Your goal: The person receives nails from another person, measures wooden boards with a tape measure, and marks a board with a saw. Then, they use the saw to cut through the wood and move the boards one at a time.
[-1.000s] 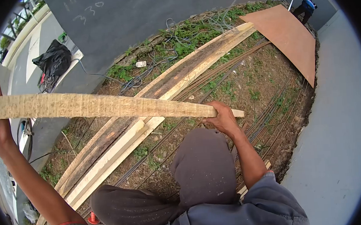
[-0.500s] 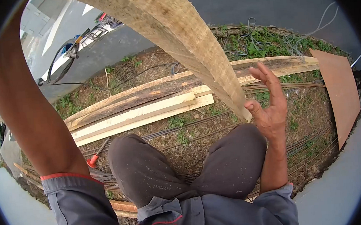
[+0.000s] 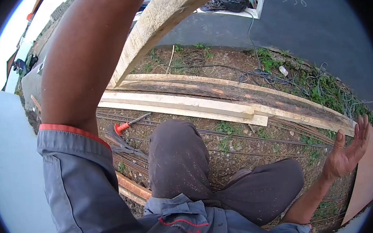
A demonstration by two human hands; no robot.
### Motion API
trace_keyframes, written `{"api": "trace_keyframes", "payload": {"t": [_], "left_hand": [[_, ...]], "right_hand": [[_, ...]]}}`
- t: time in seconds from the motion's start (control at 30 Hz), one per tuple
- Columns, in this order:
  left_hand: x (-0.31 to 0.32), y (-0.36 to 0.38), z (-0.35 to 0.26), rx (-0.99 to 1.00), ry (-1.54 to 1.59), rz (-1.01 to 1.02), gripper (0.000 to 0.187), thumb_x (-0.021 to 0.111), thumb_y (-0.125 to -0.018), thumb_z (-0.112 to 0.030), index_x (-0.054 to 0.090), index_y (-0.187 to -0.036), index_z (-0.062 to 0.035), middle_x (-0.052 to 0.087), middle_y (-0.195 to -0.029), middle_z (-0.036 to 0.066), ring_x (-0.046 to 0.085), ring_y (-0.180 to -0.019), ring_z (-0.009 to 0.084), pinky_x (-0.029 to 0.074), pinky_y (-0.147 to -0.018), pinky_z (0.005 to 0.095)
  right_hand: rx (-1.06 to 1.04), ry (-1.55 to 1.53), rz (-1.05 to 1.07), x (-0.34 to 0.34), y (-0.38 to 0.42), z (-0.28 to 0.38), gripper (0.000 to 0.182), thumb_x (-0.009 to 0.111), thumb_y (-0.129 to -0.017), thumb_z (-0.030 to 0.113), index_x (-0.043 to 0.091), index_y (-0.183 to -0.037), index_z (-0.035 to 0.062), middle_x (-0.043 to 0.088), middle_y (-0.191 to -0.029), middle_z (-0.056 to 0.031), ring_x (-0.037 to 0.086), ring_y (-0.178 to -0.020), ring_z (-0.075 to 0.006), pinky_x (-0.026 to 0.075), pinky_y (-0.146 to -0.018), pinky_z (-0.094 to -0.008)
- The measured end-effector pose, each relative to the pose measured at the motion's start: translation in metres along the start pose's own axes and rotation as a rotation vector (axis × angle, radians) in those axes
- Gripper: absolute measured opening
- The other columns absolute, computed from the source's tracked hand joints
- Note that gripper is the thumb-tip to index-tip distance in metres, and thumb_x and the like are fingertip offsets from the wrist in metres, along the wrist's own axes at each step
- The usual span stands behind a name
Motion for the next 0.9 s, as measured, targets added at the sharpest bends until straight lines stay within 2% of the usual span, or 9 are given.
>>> {"api": "trace_keyframes", "payload": {"t": [0.07,0.1,0.17,0.23,0.3,0.37,0.5,0.67,0.9], "left_hand": [[0.049,0.011,0.033,-0.065,-0.074,0.134,0.071,0.077,-0.075,-0.026,0.051,-0.135,0.004,0.069,-0.102,0.022,0.07,-0.093,0.0307,0.058,-0.081,0.0437],[0.086,0.029,0.06,-0.044,-0.199,0.17,0.067,0.075,-0.081,-0.032,0.054,-0.139,-0.0072,0.071,-0.112,0.019,0.069,-0.108,0.0322,0.054,-0.096,0.0471],[0.144,0.075,0.086,-0.132,-0.173,0.359,0.08,0.079,-0.074,-0.028,0.047,-0.144,-0.0092,0.071,-0.111,0.021,0.07,-0.105,0.0337,0.056,-0.091,0.0462],[0.192,0.122,0.105,-0.256,-0.106,0.59,0.088,0.08,-0.07,-0.022,0.043,-0.149,-0.0132,0.068,-0.116,0.023,0.069,-0.107,0.037,0.055,-0.094,0.0473],[0.246,0.174,0.13,-0.214,-0.022,0.634,0.092,0.082,-0.069,-0.023,0.04,-0.151,-0.0197,0.07,-0.112,0.02,0.069,-0.103,0.0377,0.055,-0.089,0.0497],[0.279,0.217,0.141,-0.28,-0.036,0.783,0.09,0.082,-0.071,-0.023,0.04,-0.151,-0.0234,0.07,-0.11,0.019,0.068,-0.104,0.0379,0.055,-0.09,0.0497],[0.316,0.281,0.148,-0.281,-0.018,0.795,0.096,0.085,-0.068,-0.023,0.039,-0.152,-0.0247,0.07,-0.111,0.018,0.068,-0.105,0.0381,0.054,-0.088,0.0498],[0.322,0.313,0.151,-0.383,0.089,0.889,0.09,0.085,-0.071,-0.026,0.04,-0.149,-0.0258,0.066,-0.105,0.018,0.066,-0.103,0.0403,0.053,-0.088,0.0512],[0.306,0.351,0.175,-0.494,0.073,0.822,0.089,0.088,-0.066,-0.023,0.047,-0.145,-0.0233,0.067,-0.109,0.02,0.066,-0.106,0.0414,0.053,-0.09,0.0509]], "right_hand": [[-0.068,0.208,-0.027,-0.014,-0.006,-0.005,0.073,0.075,-0.091,0.013,0.037,-0.152,0.0012,0.044,-0.154,-0.0187,0.046,-0.14,-0.034,0.038,-0.117,-0.0473],[-0.073,0.198,-0.033,-0.018,-0.009,-0.008,0.073,0.075,-0.091,0.013,0.037,-0.152,0.0012,0.044,-0.154,-0.0187,0.046,-0.14,-0.034,0.038,-0.117,-0.0473],[-0.106,0.486,0.095,-0.016,-0.01,-0.016,0.079,0.079,-0.088,0.012,0.036,-0.153,0.0041,0.039,-0.158,-0.015,0.038,-0.146,-0.0318,0.034,-0.119,-0.0488],[-0.102,0.522,0.159,-0.009,0.004,-0.037,0.085,0.08,-0.086,0.027,0.034,-0.156,0.0096,0.035,-0.162,-0.0147,0.03,-0.151,-0.0314,0.026,-0.123,-0.0506],[-0.066,0.775,0.483,0.007,0.031,-0.077,0.094,0.078,-0.083,0.046,0.031,-0.16,0.0159,0.03,-0.164,-0.0174,0.024,-0.153,-0.0348,0.018,-0.125,-0.0547],[0.118,0.889,0.82,0.02,0.078,-0.113,0.109,0.078,-0.073,0.062,0.03,-0.161,0.02,0.03,-0.163,-0.0191,0.021,-0.154,-0.0368,0.01,-0.125,-0.0581],[0.631,0.584,1.141,0.035,0.151,-0.141,0.12,0.084,-0.059,0.064,0.035,-0.158,0.0168,0.039,-0.158,-0.0191,0.027,-0.152,-0.0376,0.01,-0.124,-0.0588],[0.527,0.515,1.05,0.057,0.17,-0.136,0.097,0.086,-0.066,0.051,0.049,-0.145,0.0057,0.051,-0.145,-0.0183,0.043,-0.137,-0.0387,0.018,-0.124,-0.055],[0.363,0.345,1.143,0.093,0.167,-0.112,0.083,0.09,-0.063,0.024,0.053,-0.135,0.0048,0.052,-0.136,-0.0182,0.045,-0.132,-0.0408,0.027,-0.12,-0.0527]]}}
Point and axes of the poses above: each hand's wrist, its own y-axis away from the middle knuckle, its own x-axis out of the palm, z = x × y, the point moved 5 cm from there along -y, towards the middle knuckle
